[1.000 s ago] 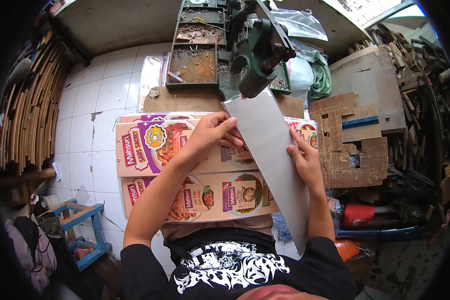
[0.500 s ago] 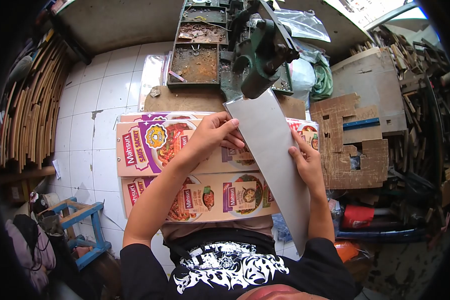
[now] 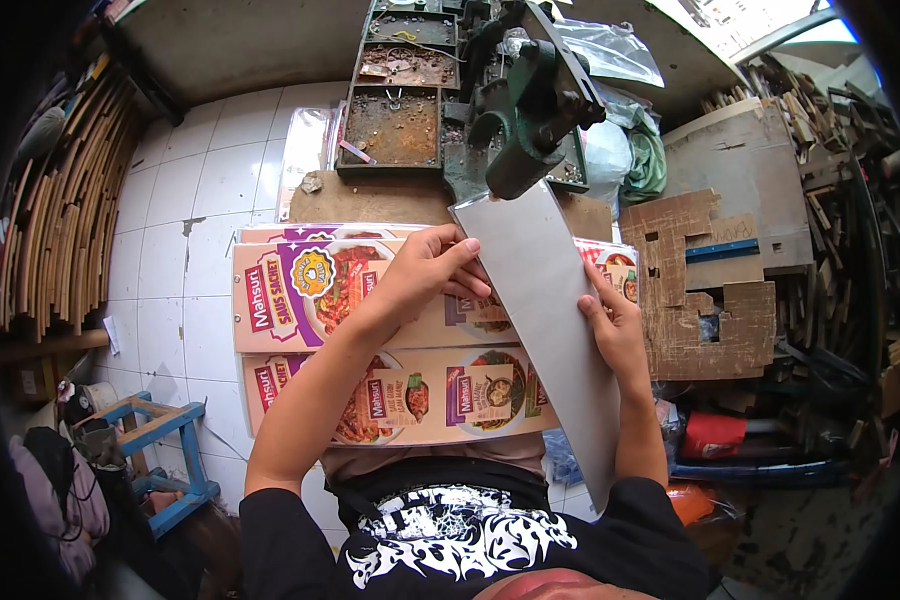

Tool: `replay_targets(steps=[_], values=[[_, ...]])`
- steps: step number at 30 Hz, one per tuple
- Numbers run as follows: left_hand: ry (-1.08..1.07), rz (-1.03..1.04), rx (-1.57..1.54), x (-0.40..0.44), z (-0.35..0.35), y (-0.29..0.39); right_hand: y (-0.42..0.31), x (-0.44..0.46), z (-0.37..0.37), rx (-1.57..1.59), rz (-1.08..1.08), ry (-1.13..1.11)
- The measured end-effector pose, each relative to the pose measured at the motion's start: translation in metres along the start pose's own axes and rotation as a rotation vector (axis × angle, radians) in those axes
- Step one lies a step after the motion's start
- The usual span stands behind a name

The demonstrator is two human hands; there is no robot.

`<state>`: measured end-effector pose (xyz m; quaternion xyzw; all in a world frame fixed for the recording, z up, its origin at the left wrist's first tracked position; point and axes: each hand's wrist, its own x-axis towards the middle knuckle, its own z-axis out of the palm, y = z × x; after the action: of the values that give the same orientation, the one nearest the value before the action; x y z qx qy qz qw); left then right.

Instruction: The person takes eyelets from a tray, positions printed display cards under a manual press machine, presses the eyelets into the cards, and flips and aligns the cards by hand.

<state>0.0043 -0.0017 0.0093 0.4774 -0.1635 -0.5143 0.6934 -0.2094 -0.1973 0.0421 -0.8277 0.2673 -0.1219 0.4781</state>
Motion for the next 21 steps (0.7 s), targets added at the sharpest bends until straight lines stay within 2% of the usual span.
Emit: replay_targets(steps=[15, 21], values=[[-0.016, -0.01, -0.021, 0.001, -0.002, 0.0, 0.002, 0.001, 0.001, 0.016, 0.05, 0.026], [-0.02, -0.034, -0.033, 0.002, -0.002, -0.002, 0.01, 0.002, -0.001, -0.113, -0.025, 0.019]])
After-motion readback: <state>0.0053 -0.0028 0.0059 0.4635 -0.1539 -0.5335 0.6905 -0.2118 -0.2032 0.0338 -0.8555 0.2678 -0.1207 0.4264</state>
